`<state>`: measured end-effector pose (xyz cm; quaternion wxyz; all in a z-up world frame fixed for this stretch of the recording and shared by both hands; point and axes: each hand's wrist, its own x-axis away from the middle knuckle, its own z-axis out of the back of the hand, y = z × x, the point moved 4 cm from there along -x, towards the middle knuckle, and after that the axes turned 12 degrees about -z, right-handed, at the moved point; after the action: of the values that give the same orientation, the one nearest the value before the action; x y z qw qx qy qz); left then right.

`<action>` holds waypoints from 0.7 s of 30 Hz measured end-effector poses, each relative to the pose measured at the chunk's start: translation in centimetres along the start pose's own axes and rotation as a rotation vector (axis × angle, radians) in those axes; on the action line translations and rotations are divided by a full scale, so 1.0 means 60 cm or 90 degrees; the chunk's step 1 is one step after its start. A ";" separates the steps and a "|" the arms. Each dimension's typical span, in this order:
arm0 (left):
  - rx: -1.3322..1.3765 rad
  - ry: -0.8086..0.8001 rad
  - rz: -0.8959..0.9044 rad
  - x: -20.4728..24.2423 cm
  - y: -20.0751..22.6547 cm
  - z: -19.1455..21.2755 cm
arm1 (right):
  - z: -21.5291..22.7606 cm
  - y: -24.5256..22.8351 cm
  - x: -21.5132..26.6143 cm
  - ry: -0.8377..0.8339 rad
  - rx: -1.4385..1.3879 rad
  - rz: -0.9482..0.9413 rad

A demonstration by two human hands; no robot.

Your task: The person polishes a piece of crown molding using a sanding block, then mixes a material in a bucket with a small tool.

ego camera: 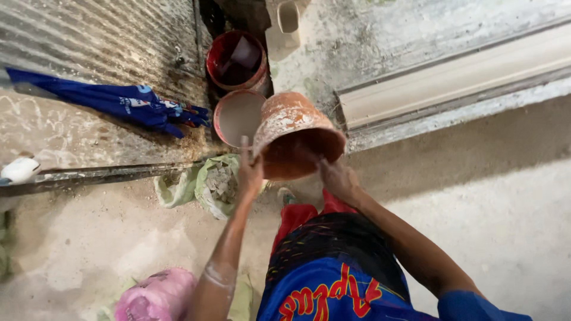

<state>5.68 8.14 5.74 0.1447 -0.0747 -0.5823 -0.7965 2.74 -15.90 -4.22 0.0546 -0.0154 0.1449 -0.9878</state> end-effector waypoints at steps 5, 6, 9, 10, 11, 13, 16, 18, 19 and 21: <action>-0.061 -0.047 0.117 0.002 -0.119 -0.106 | 0.150 -0.056 -0.001 -0.426 -0.396 -0.603; -0.043 -0.023 0.088 0.013 -0.103 -0.110 | 0.117 -0.056 0.011 -0.469 -0.471 -0.475; -0.023 -0.015 0.079 0.018 -0.104 -0.112 | 0.024 0.008 -0.006 -0.479 -0.467 -0.339; -0.020 -0.030 0.103 0.020 -0.116 -0.108 | -0.009 0.039 -0.016 -0.455 -0.391 -0.333; -0.027 -0.030 0.106 0.027 -0.119 -0.110 | -0.031 0.033 0.000 -0.459 -0.397 -0.334; -0.078 -0.056 0.051 0.028 -0.116 -0.123 | -0.060 0.032 0.014 -0.302 -0.115 -0.263; -0.035 -0.024 0.044 0.006 -0.161 -0.146 | -0.108 -0.036 -0.015 -0.495 -0.569 -0.286; -0.048 -0.044 0.045 0.014 -0.169 -0.136 | -0.074 0.019 -0.031 -0.453 -0.435 -0.305; -0.058 -0.063 0.050 0.022 -0.175 -0.131 | -0.057 0.050 -0.035 -0.414 -0.297 -0.322; -0.079 -0.058 0.057 0.041 -0.170 -0.130 | -0.096 0.008 -0.014 -0.031 0.028 -0.225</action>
<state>0.49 3.24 -5.24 0.1488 -0.1457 -0.5335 -0.8198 3.37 -14.63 -9.89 -0.1160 -0.0637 0.1167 -0.9843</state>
